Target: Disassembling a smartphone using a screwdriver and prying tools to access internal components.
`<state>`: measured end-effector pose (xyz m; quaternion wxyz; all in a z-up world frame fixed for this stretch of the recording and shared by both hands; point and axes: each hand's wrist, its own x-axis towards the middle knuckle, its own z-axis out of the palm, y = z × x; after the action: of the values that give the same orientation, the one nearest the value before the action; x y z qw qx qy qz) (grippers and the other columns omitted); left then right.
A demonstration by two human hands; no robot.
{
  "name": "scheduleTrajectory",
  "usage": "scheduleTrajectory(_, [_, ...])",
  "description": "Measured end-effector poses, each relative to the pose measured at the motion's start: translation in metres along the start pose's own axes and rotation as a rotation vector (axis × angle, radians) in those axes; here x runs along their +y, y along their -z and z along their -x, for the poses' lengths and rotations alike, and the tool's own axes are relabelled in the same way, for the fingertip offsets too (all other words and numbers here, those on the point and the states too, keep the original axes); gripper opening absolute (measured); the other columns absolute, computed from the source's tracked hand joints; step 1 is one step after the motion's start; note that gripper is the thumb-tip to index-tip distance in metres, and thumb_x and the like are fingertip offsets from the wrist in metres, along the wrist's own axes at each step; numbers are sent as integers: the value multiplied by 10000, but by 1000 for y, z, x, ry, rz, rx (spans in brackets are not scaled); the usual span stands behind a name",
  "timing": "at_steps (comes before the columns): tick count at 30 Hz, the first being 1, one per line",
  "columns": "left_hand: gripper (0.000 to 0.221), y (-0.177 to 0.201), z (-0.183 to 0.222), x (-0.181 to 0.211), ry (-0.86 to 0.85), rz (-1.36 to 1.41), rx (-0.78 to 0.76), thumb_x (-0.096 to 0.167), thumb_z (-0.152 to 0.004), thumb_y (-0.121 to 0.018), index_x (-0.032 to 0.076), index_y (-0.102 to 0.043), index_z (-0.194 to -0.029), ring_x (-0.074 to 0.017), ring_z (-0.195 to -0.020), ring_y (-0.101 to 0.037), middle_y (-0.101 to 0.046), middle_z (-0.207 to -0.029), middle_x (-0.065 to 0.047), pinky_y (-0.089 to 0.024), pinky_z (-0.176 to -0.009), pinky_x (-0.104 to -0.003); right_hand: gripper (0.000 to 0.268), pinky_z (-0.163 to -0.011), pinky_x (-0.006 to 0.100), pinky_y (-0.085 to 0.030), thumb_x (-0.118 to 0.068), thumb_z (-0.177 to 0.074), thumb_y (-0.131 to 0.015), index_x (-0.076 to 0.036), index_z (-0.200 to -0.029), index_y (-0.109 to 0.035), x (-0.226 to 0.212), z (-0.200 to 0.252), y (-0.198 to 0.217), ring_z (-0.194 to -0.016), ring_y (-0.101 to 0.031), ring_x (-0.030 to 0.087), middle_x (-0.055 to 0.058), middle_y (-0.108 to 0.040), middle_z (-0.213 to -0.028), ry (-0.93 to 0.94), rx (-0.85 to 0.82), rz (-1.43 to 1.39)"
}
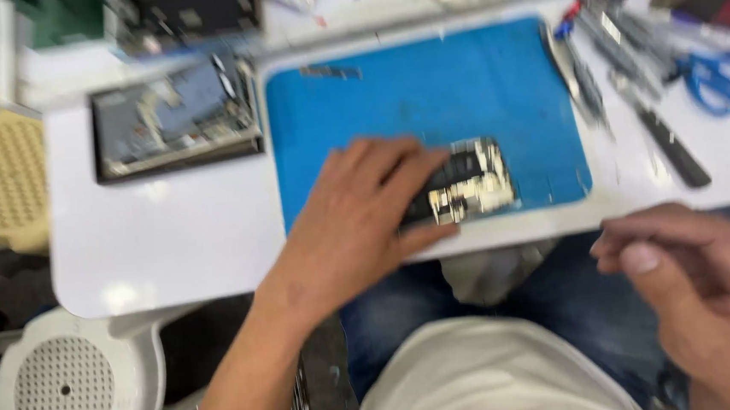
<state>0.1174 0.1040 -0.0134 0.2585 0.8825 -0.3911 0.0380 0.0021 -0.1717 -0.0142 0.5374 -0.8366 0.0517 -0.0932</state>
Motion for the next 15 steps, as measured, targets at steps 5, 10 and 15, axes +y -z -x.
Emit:
scheduleTrajectory(5, [605,-11,1,2,-33,-51,52,448,-953,-775,70,-590,-1387,-331,-1264,-526,-606,-1413,-88,-427,-975,-478,214,-794,316,-606,-1,-1055,-511,127,-1206,-593,23,12,24,-850,-689,277,237,-663,-987,5,23,48])
scheduleTrajectory(10, [481,-5,16,16,-56,-157,222,404,-1044,-753,43,-620,-1333,-410,-1304,-559,-556,-1440,-196,-472,-1092,-549,266,-801,334,-573,-81,-1082,-494,114,-1249,-563,45,15,45,-844,-660,287,248,-636,-992,-1,63,-27])
scheduleTrajectory(15, [228,-13,56,49,-159,-6,407,245,-996,-671,28,-685,-1065,-247,-733,-619,-668,-870,-103,-490,-664,-368,320,-851,366,-550,-213,-1163,-362,21,-1319,-513,103,39,84,-887,-628,290,237,-594,-1119,133,35,148])
